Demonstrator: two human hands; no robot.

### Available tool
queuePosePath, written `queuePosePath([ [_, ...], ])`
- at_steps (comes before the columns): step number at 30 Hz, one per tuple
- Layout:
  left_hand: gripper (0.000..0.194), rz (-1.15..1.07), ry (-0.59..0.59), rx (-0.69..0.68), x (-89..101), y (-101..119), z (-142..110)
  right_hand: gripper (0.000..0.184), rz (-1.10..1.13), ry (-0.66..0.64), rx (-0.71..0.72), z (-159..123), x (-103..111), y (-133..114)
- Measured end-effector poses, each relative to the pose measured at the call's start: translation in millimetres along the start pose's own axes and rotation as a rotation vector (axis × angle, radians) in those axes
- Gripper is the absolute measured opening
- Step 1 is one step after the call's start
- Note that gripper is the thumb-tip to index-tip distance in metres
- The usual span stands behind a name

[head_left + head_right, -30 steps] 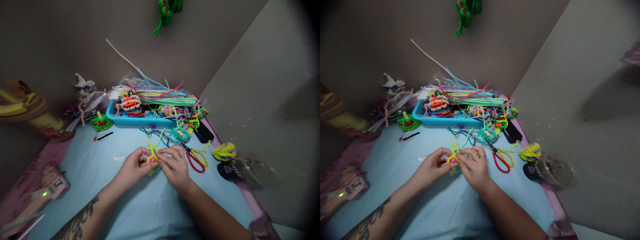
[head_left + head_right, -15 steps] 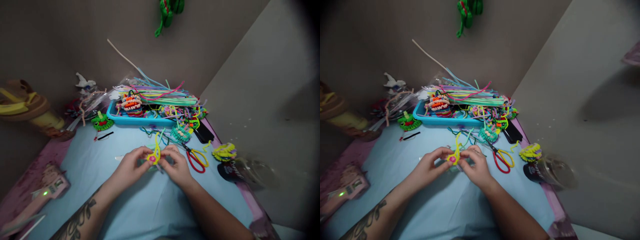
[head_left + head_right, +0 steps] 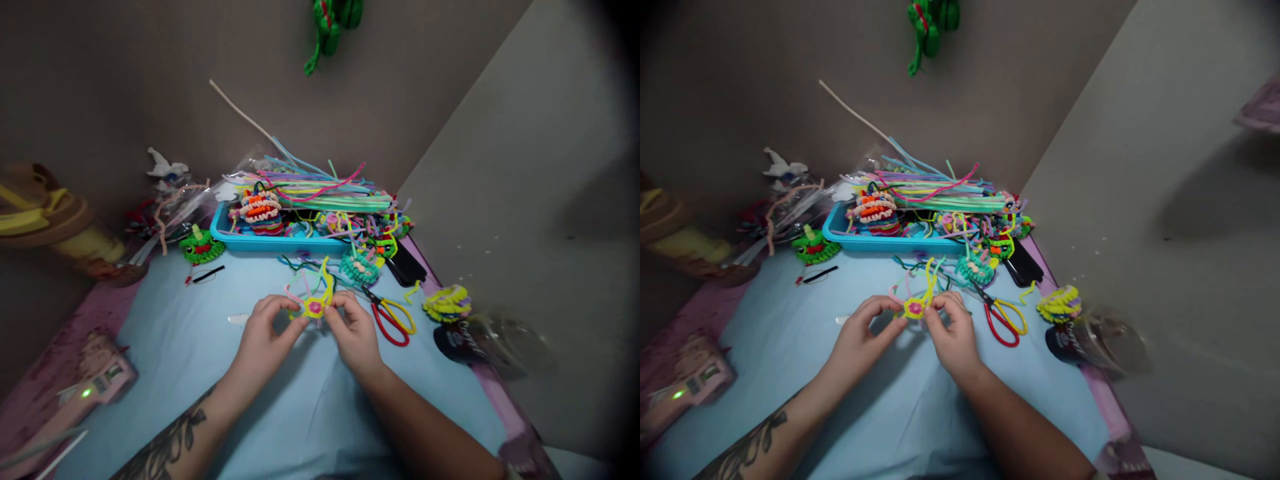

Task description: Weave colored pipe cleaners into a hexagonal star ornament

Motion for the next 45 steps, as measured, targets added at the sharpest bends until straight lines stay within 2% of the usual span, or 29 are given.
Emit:
queuePosePath([
  [5, 0.013, -0.094, -0.118, 0.09, -6.3, 0.9, -1.8, 0.014, 0.043, -0.051, 0.012, -3.4, -9.7, -5.3],
  [9, 0.017, -0.081, -0.131, 0.134, -2.8, 2.1, -1.3, 0.008, 0.023, -0.036, 0.018, -4.4, -8.5, -5.5],
  [11, 0.019, -0.069, -0.139, 0.144, -1.2, 2.6, -0.7, 0.007, -0.032, 0.018, 0.117, -4.4, -3.4, -4.9],
  [14, 0.022, -0.064, -0.164, 0.155, -1.3, 2.7, 0.2, 0.026, -0.213, 0.076, 0.375, -3.7, 5.7, -5.8],
  [17, 0.023, -0.12, -0.21, 0.164, -2.8, 1.9, 1.1, 0.033, -0.411, 0.015, 0.491, -1.1, 11.7, -6.9],
  [23, 0.026, -0.109, -0.215, 0.188, -2.5, -1.7, 2.5, 0.013, -0.514, -0.08, 0.51, 6.0, 18.7, -5.4],
  [33, 0.027, 0.01, -0.241, 0.127, 6.1, 2.2, 6.8, 0.012, -0.516, -0.319, 0.511, 17.3, 32.7, 7.8],
  [38, 0.029, 0.028, -0.315, 0.119, 14.2, 6.7, 10.3, 0.013, -0.465, -0.365, 0.467, 24.2, 44.2, 12.3],
  [45, 0.03, -0.014, -0.475, 0.173, 22.9, 2.7, 13.1, 0.015, -0.333, -0.545, 0.381, 31.5, 57.9, 13.9],
])
Point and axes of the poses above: each hand's wrist, its own z-axis towards the middle knuckle, its own x-axis out of the back of the hand, y = z × x, the point moved 1 cm from there along z, towards the middle knuckle, and after that the axes turned 8 degrees about x, right-handed, at the moved point
